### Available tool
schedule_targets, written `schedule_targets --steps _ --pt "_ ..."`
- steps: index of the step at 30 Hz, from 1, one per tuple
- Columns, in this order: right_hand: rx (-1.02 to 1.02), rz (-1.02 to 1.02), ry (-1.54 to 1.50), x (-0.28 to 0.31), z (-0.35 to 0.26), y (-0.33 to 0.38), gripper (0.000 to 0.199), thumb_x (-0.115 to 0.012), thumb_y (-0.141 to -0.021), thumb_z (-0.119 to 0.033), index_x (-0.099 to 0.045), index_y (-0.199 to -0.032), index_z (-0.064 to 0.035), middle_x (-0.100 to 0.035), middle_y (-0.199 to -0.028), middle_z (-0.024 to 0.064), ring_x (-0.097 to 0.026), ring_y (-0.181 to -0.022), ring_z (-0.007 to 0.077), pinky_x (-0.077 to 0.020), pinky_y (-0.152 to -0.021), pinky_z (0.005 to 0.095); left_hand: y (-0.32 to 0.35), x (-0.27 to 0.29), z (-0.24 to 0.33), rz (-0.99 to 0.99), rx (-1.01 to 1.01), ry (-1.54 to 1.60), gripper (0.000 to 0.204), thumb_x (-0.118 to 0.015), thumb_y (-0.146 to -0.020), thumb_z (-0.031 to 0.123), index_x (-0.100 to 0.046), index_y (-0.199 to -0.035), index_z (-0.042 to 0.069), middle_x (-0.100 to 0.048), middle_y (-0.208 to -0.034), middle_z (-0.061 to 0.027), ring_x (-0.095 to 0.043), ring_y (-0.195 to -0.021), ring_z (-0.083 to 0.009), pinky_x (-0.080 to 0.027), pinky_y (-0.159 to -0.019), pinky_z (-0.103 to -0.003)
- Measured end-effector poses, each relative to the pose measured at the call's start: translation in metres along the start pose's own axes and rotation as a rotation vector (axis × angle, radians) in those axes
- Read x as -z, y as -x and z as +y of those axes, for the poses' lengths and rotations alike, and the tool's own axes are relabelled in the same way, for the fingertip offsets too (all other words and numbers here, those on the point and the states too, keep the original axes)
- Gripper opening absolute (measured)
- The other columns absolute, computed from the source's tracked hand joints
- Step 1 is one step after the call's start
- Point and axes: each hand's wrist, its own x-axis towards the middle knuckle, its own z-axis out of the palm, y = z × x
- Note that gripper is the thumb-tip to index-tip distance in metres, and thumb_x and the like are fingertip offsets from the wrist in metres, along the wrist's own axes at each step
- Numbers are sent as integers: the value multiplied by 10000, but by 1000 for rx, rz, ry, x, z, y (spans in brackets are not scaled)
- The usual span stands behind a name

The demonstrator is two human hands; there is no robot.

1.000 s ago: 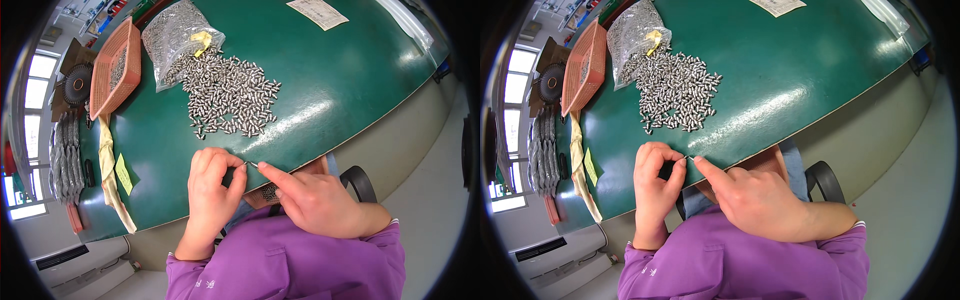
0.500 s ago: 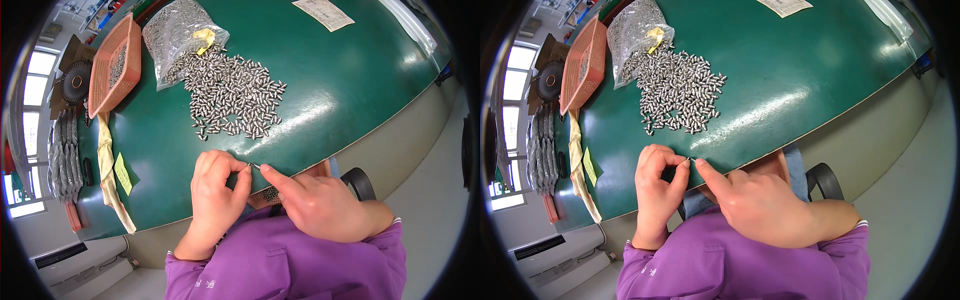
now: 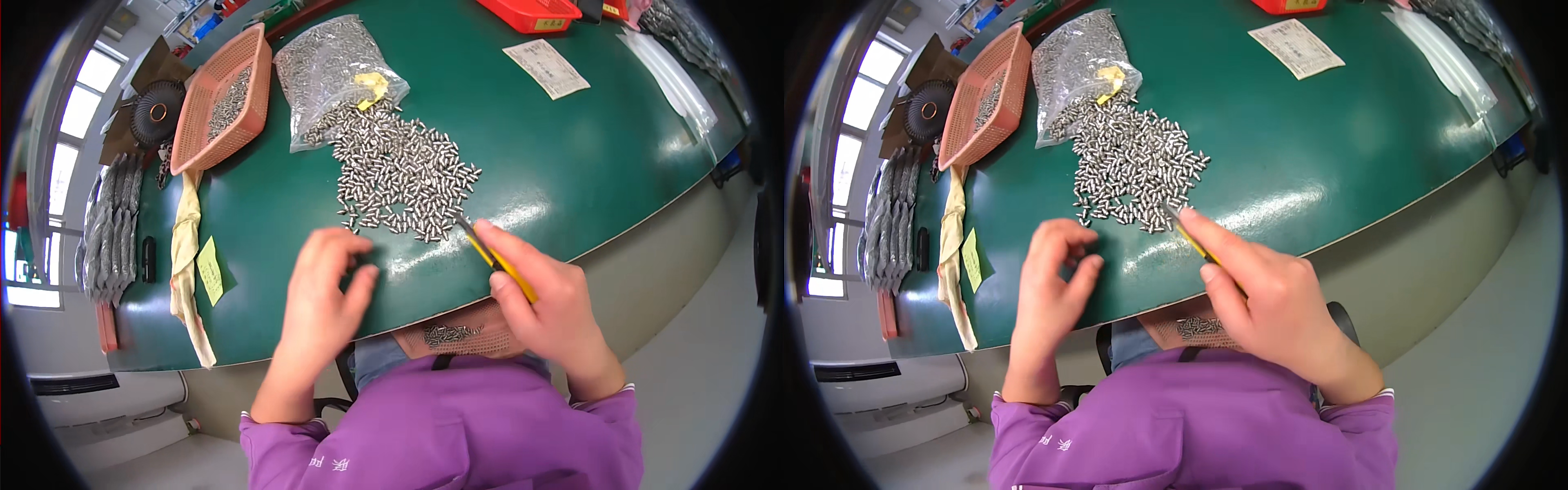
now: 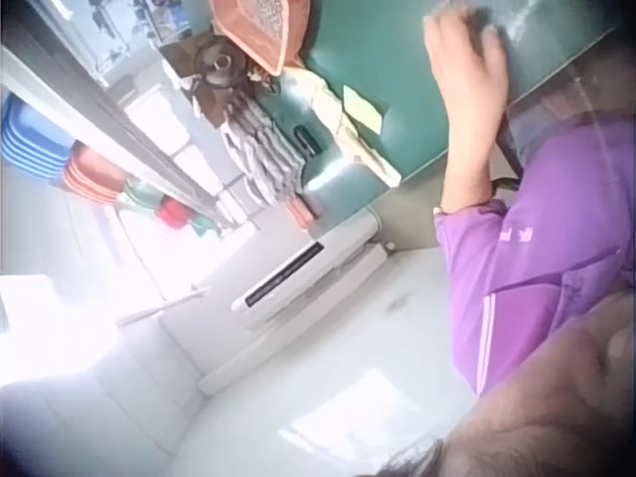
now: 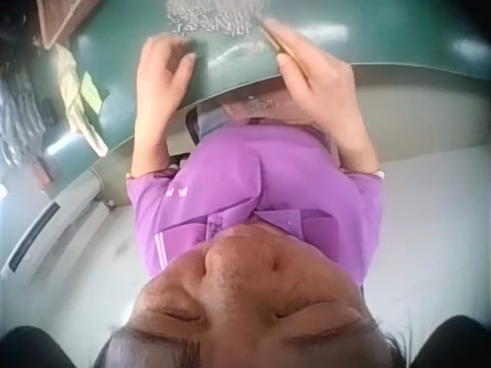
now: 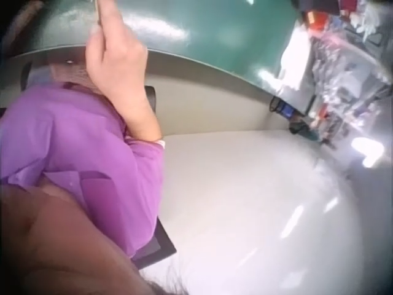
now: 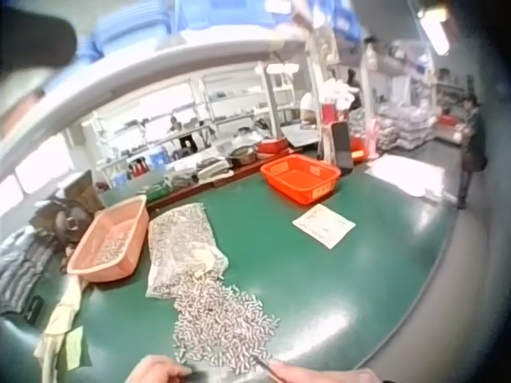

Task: Inspect and sort small metal components on a workbench in a manufacturing setting.

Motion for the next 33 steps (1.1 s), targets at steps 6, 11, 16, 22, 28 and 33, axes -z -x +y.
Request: schedule_targets --steps 6,11,16,22,28,33 --pt "-62 48 -74 -3 22 -19 473 -649 -920 -15 -609 -1390 -49 -712 -1239 180 -753 -968 314 -595 -780 360 -24 12 -35 28 -25 -201 614 -805 -829 122 -527 -1359 -15 -517 -1352 -186 -567 -1161 -330 -495 -987 -408" --pt "-22 50 -75 -9 37 -16 485 -643 -926 -18 -596 -1407 -49 -714 -1239 180 -758 -942 293 -592 -783 355 -36 -3 -55 -126 -95 -248 920 -703 -935 390 -207 -1597 -13 -164 -1672 -250 -148 -1553 -446 -177 -1252 -543" --pt "-134 44 -202 -7 36 -17 504 -638 -928 -16 -586 -1427 -57 -738 -1157 165 -752 -815 220 -580 -737 321 -64 -13 -51 -163 -247 -259 894 -674 -946 408 -216 -1608 19 -171 -1678 -232 -118 -1568 -416 -114 -1263 -545" --pt "-148 36 -212 -7 36 -18 489 -637 -929 -15 -598 -1414 -55 -737 -1181 159 -759 -829 223 -583 -751 318 -88 -23 -51 -131 -320 -236 841 -657 -952 438 -274 -1602 66 -207 -1677 -190 -139 -1561 -418 -122 -1260 -554" --pt "-133 39 -186 -7 36 -17 485 -636 -935 -27 -595 -1417 -56 -707 -1271 165 -762 -886 241 -588 -791 328 -110 -31 -60 -75 -322 -106 618 -697 -927 369 -526 -1467 121 -407 -1569 -163 -292 -1493 -415 -257 -1212 -540" --pt "-183 10 -202 -5 32 -16 482 -632 -938 -28 -594 -1417 -58 -707 -1271 167 -762 -883 228 -589 -802 328 -115 -34 -62 -9 -386 -42 528 -823 -813 312 -652 -1259 87 -534 -1360 -146 -442 -1360 -380 -358 -1137 -499"
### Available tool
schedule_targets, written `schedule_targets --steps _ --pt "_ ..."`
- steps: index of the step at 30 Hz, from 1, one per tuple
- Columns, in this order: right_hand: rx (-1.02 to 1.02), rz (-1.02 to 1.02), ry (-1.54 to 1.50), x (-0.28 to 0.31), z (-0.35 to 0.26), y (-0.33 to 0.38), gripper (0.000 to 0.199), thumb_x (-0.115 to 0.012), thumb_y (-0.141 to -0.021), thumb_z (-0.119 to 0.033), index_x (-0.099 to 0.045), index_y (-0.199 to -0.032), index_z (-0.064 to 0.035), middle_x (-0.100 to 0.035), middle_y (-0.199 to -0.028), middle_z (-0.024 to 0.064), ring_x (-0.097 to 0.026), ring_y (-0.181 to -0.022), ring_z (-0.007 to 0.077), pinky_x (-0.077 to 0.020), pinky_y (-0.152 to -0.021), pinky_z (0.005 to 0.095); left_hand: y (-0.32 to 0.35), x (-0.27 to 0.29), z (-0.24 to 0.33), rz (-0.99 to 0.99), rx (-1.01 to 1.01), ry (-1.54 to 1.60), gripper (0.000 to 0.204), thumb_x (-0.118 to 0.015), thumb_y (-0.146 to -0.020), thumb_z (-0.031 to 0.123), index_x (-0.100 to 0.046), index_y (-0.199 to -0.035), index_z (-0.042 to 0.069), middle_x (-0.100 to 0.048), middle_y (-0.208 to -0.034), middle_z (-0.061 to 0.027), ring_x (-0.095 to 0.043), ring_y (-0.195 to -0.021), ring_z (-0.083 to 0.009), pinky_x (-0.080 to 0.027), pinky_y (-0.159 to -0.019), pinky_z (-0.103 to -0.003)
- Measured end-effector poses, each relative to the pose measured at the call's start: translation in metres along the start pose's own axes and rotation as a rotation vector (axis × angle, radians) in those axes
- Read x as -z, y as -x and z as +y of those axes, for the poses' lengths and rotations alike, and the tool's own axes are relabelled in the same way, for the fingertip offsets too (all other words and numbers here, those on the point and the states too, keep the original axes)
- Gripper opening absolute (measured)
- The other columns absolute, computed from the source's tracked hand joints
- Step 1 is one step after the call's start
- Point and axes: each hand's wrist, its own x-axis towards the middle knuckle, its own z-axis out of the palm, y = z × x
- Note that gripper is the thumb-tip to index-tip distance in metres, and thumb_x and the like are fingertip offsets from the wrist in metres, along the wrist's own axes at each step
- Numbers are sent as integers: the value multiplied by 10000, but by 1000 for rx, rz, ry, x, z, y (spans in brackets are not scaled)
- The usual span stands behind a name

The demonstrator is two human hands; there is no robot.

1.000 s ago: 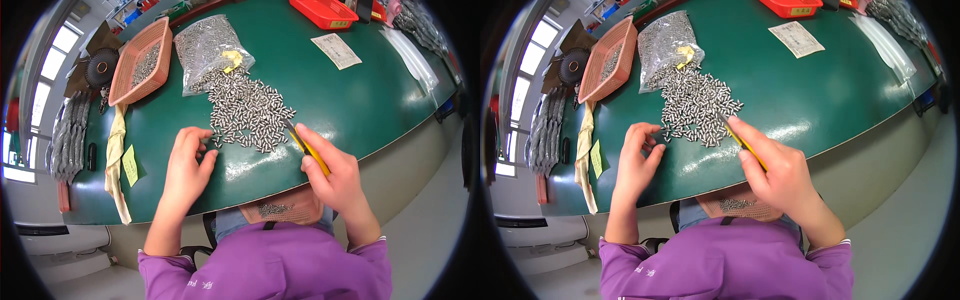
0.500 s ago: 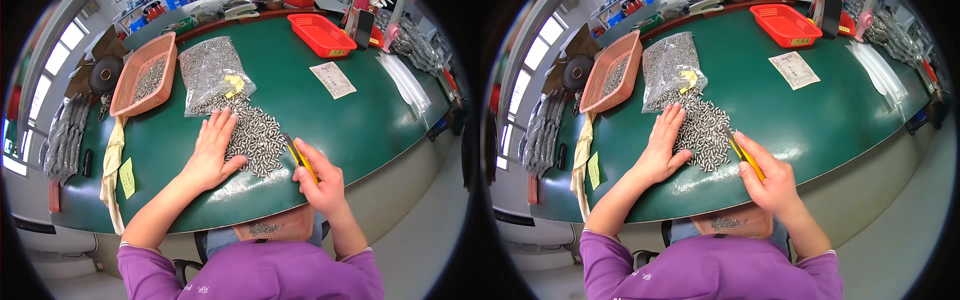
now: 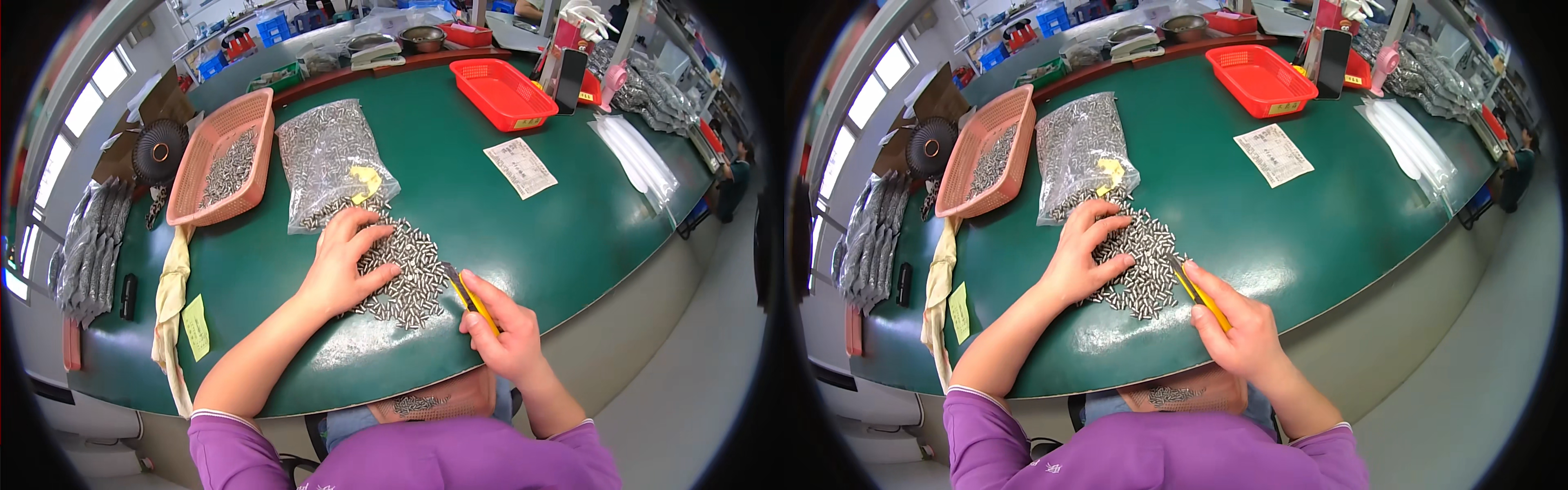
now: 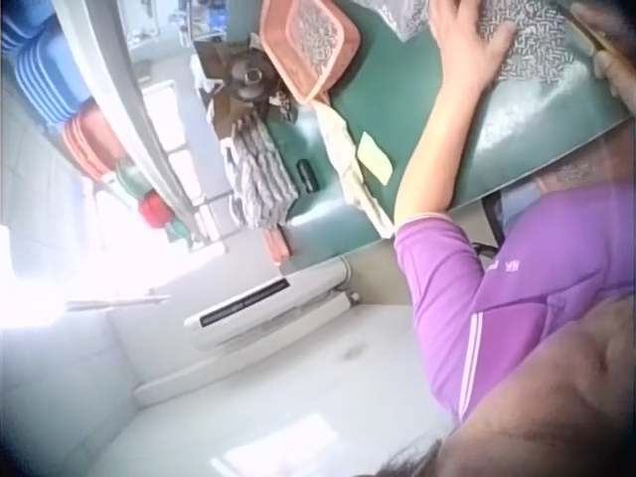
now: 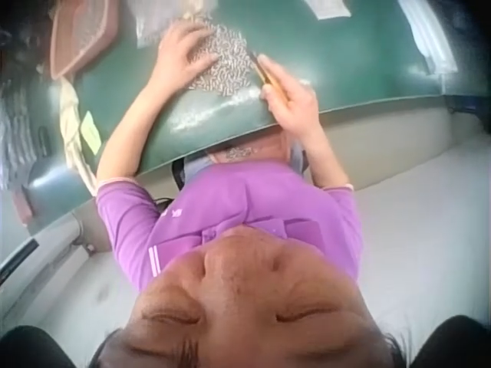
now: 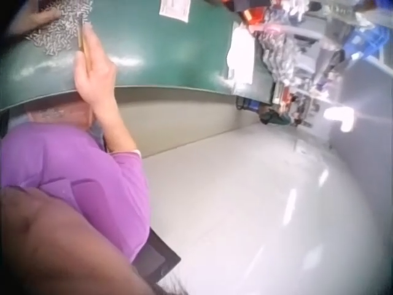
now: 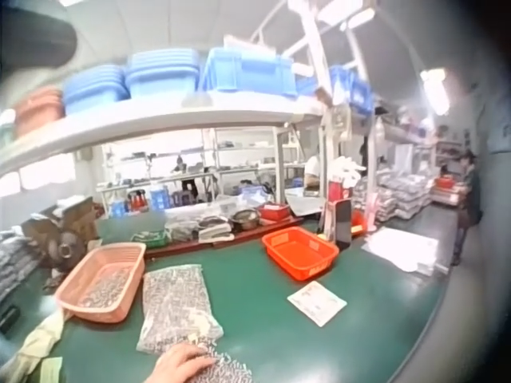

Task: Inspect and sort small metal components on a workbench in a manufacturing setting.

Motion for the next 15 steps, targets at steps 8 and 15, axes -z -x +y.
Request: schedule_targets --steps 8,15 --pt "117 23 30 -2 9 1 520 -607 -955 -3 -551 -1467 -71 -714 -858 59 -605 -595 72 -511 -549 235 -1 0 3 25 27 56 309 -811 -811 213 -675 -1058 86 -583 -1200 -93 -518 -1205 -328 -418 -1047 -458" --pt "-46 -36 0 1 -1 0 492 -656 -935 -50 -593 -1423 -70 -715 -1236 180 -745 -1044 292 -581 -860 337 -1 1 3 5 84 67 260 -793 -825 195 -671 -1020 73 -587 -1135 -107 -545 -1132 -335 -444 -993 -441"
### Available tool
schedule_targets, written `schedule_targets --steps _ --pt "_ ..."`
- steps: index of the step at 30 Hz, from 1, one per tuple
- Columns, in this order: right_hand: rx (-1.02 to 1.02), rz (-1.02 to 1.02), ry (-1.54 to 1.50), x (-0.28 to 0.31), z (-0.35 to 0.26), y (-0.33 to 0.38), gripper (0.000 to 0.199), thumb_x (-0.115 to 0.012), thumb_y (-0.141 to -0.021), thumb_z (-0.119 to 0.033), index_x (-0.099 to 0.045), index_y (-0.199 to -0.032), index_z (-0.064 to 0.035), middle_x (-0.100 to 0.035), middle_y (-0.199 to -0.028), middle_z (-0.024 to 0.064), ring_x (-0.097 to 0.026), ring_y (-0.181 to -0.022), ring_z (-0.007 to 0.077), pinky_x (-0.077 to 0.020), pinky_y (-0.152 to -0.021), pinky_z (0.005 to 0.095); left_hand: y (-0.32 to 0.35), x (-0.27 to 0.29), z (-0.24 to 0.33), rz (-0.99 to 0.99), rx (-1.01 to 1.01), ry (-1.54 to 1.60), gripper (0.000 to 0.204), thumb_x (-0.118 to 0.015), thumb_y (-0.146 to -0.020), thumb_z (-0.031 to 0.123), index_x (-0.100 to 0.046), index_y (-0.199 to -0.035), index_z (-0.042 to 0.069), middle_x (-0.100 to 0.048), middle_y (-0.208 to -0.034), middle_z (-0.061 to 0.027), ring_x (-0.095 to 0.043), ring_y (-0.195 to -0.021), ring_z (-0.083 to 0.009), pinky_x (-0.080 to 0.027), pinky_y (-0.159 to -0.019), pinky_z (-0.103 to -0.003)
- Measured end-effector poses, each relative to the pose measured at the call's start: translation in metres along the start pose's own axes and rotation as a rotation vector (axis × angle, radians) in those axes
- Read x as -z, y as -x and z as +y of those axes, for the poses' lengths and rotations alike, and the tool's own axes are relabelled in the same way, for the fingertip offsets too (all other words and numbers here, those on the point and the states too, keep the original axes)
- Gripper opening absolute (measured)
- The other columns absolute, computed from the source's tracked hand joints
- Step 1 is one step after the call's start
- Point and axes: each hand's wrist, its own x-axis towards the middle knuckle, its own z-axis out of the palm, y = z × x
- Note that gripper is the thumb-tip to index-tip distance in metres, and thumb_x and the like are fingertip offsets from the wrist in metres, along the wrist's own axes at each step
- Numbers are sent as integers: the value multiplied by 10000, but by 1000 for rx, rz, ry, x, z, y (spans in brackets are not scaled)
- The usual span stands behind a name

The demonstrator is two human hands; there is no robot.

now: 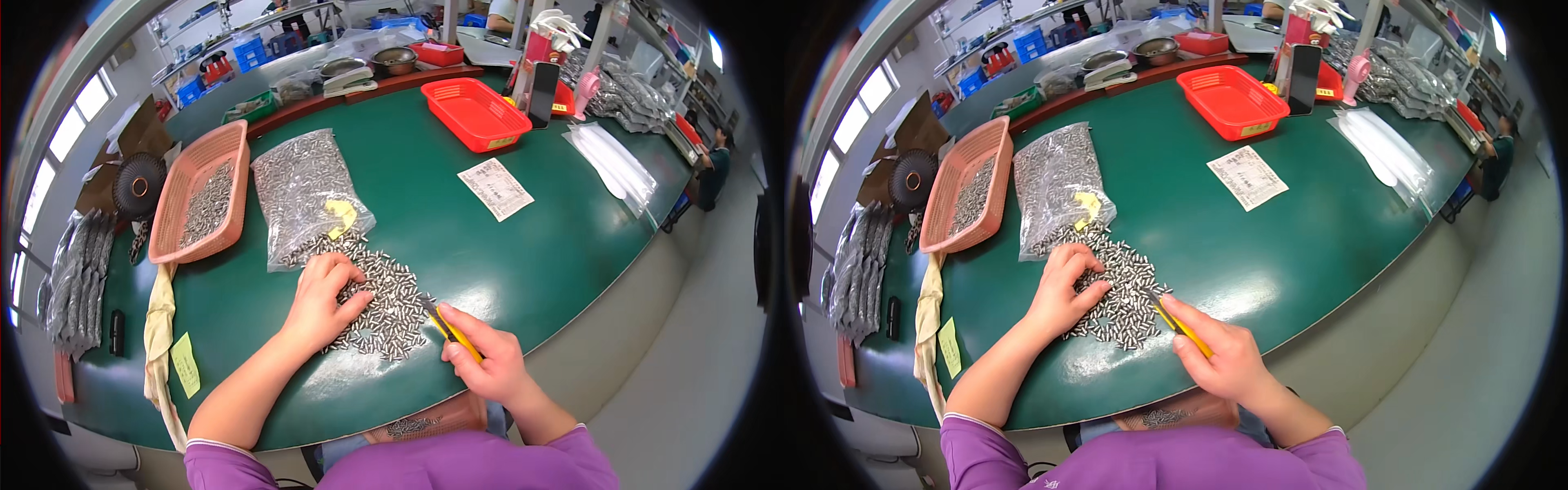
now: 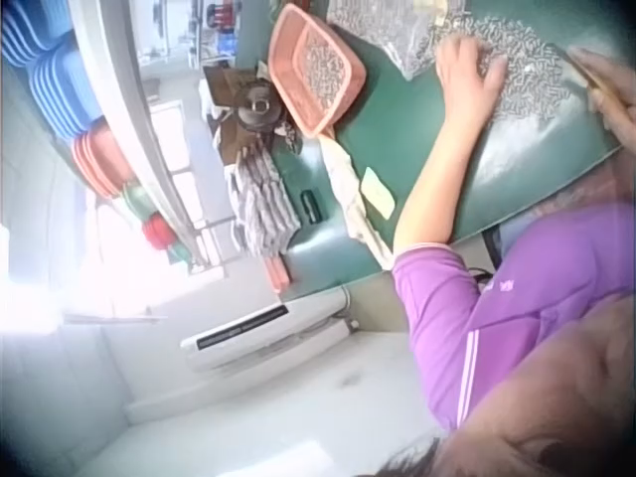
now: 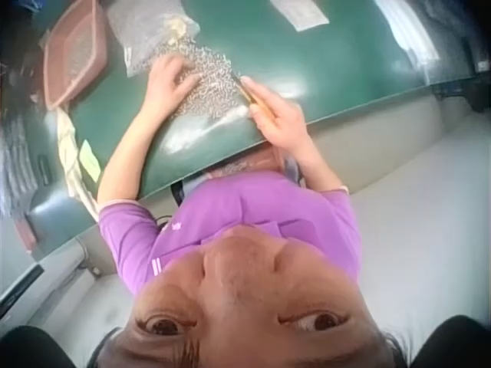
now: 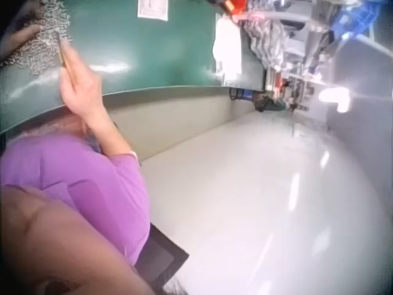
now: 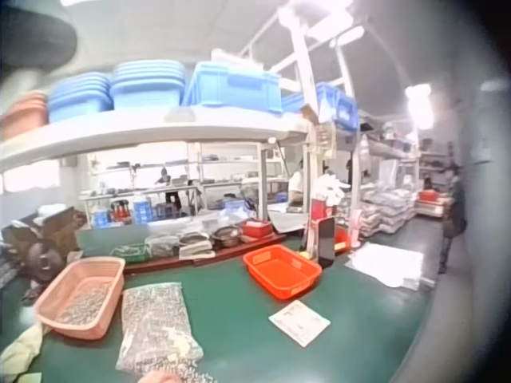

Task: Inspect and sort small metal components on a workbench in a manufacturing setting.

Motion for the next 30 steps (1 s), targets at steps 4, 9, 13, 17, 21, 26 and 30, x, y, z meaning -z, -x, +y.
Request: schedule_targets --steps 4,9,13,17,21,26,30 --pt "91 14 28 0 4 -1 502 -649 -949 -85 -581 -1446 -119 -739 -1151 169 -763 -909 279 -590 -764 351 -1 0 -2 -18 -33 -25 253 -775 -845 205 -662 -1022 63 -597 -1065 -114 -565 -1052 -339 -460 -935 -433" --pt "135 25 67 1 5 -1 529 -659 -930 -97 -582 -1449 -162 -740 -1145 143 -754 -858 279 -594 -728 354 -5 0 2 -55 -27 -72 199 -741 -875 197 -644 -976 56 -602 -952 -111 -586 -959 -336 -471 -849 -437" --pt "169 56 66 0 5 1 532 -658 -927 -97 -582 -1449 -163 -740 -1140 135 -749 -835 279 -592 -710 364 -6 1 5 -65 -41 -76 162 -715 -901 183 -637 -914 42 -595 -876 -126 -600 -886 -350 -483 -781 -453" --pt "181 51 75 0 3 2 524 -663 -923 -70 -584 -1440 -110 -744 -1132 145 -751 -844 269 -590 -732 351 -5 0 1 -66 -57 -110 179 -724 -898 202 -639 -873 46 -598 -844 -121 -610 -851 -351 -492 -750 -459" --pt "138 16 124 0 4 -1 501 -671 -921 -56 -599 -1417 -55 -732 -1199 171 -763 -946 284 -596 -813 337 -3 -1 -5 -12 -31 -97 230 -735 -888 224 -630 -806 37 -584 -791 -132 -610 -803 -354 -493 -717 -459" --pt "213 67 82 2 -1 -2 496 -659 -929 -40 -596 -1420 -48 -745 -1116 140 -731 -838 199 -583 -753 306 -6 4 -1 99 -38 9 238 -684 -940 204 -610 -811 18 -580 -794 -145 -599 -776 -357 -490 -708 -429" --pt "144 51 42 1 4 -3 480 -642 -935 -41 -591 -1412 -67 -688 -1296 171 -727 -1084 314 -592 -875 359 2 9 6 184 -37 194 301 -635 -1007 233 -563 -814 14 -546 -762 -115 -559 -717 -297 -461 -665 -372"
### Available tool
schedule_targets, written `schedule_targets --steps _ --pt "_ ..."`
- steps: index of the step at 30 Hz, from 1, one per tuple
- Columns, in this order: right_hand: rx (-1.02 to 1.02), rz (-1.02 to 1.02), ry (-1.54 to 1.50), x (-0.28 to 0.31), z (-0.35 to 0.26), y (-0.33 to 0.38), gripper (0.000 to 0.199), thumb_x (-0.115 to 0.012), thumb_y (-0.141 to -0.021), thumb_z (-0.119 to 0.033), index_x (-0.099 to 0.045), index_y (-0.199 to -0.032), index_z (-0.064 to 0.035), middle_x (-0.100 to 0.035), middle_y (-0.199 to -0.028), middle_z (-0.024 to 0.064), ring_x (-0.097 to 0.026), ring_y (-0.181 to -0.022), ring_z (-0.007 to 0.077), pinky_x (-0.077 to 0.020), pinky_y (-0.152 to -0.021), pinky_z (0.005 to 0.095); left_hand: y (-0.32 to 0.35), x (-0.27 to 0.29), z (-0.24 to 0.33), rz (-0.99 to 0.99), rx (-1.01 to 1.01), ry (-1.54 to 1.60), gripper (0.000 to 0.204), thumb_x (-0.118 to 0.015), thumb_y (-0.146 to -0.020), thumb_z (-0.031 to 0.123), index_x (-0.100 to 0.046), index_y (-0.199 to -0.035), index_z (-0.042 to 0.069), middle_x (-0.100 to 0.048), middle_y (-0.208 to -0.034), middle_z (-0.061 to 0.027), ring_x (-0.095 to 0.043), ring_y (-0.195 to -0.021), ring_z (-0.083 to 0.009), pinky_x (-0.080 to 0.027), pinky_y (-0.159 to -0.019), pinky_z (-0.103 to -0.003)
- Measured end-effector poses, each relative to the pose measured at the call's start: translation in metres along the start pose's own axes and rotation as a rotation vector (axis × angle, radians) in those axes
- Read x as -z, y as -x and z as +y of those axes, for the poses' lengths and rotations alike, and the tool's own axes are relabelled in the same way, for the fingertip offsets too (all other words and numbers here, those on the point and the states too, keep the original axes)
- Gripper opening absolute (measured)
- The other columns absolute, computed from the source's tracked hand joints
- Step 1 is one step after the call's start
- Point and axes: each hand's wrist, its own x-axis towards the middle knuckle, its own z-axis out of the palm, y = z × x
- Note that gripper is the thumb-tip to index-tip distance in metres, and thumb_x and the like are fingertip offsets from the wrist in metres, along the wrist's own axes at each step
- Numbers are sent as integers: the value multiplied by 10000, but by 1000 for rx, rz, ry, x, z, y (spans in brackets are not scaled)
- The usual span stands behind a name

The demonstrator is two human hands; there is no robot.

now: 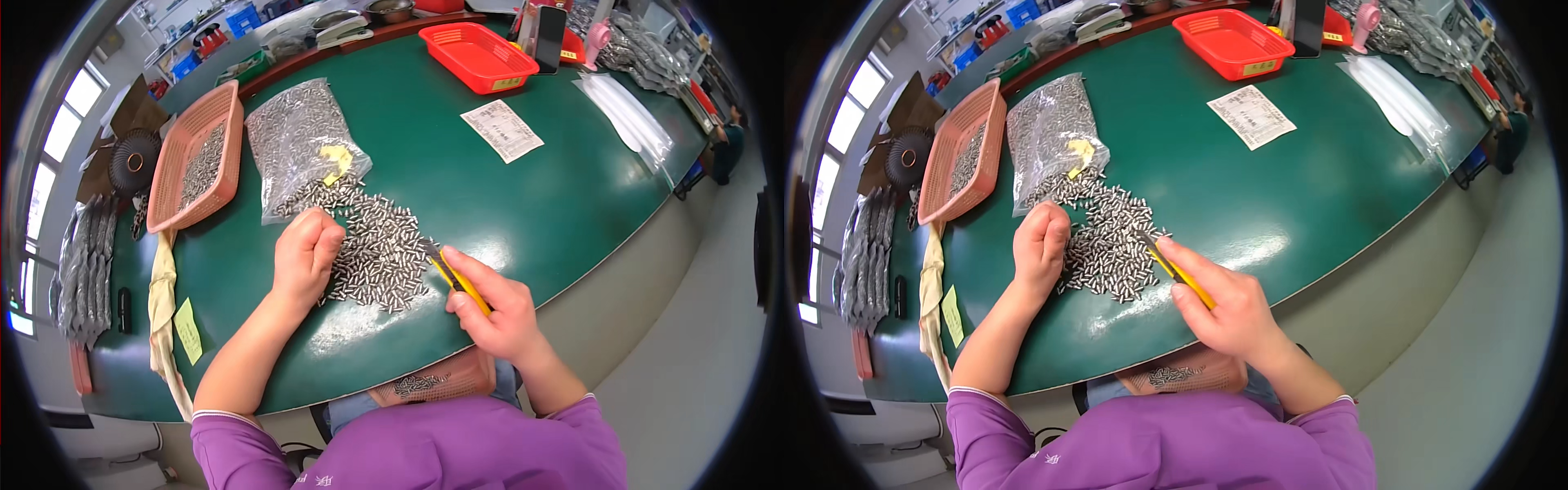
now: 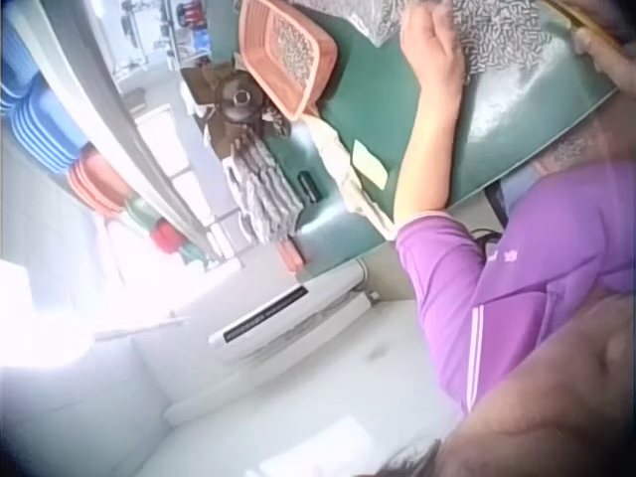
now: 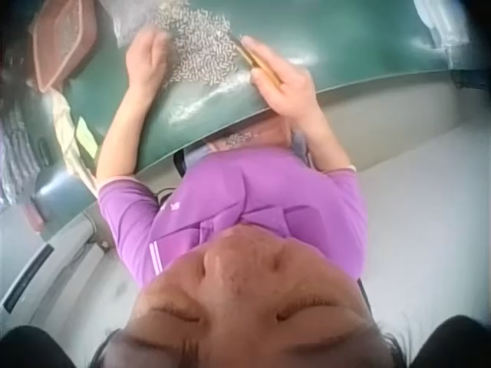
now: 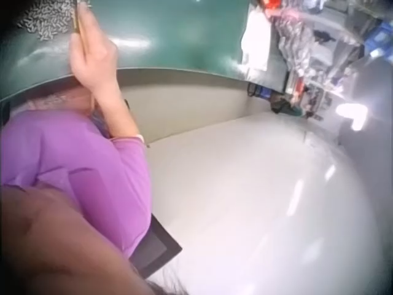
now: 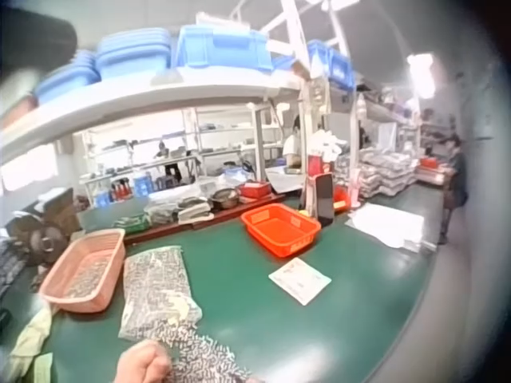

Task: Inspect and sort small metal components on a workbench in a manufacturing setting.

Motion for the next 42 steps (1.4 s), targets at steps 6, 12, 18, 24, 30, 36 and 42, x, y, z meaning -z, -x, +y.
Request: schedule_targets --steps 6,12,18,24,30,36,42 --pt "-4 2 -17 -3 2 3 472 -639 -933 -32 -597 -1403 -45 -687 -1303 175 -727 -1091 311 -583 -889 357 44 2 32 -237 -262 -106 348 -749 -858 375 -586 -769 80 -594 -783 -83 -593 -721 -318 -486 -643 -420" --pt "-8 3 -15 -1 2 5 484 -648 -927 -35 -595 -1408 -38 -692 -1299 170 -740 -1048 299 -583 -863 345 45 -6 42 -411 -373 -211 322 -765 -828 358 -577 -797 99 -547 -795 -54 -583 -751 -266 -467 -658 -395" --pt "-17 -2 -1 -3 3 6 498 -662 -918 -40 -596 -1411 -39 -696 -1291 163 -750 -990 281 -584 -833 338 40 -7 41 -336 -367 -274 251 -789 -820 292 -638 -896 106 -620 -967 -26 -623 -936 -236 -473 -801 -392" --pt "-13 -2 4 -1 5 5 495 -657 -915 -33 -594 -1406 -19 -697 -1288 165 -750 -989 282 -583 -836 332 34 -3 30 -246 -264 -178 414 -583 -1007 447 -639 -1132 57 -649 -1159 -130 -609 -1102 -349 -435 -1009 -481" --pt "130 32 -11 -5 13 3 501 -592 -946 10 -553 -1445 2 -705 -844 69 -601 -596 62 -485 -519 216 38 0 17 -7 -58 123 586 -338 -1098 434 -476 -1409 -43 -517 -1422 -215 -456 -1374 -366 -311 -1181 -468" --pt "39 5 -19 -1 8 5 496 -650 -910 -26 -594 -1403 -14 -694 -1302 155 -749 -997 273 -582 -838 322 43 15 19 125 139 261 454 -409 -1058 204 -430 -1450 -23 -467 -1474 -170 -451 -1394 -281 -307 -1200 -424" --pt "51 -20 -2 0 8 4 505 -650 -900 -20 -598 -1403 -25 -701 -1292 151 -755 -943 259 -580 -791 316 76 40 48 66 169 -213 348 -616 -858 -82 -623 -1190 22 -613 -1251 -160 -596 -1180 -304 -474 -1008 -379"
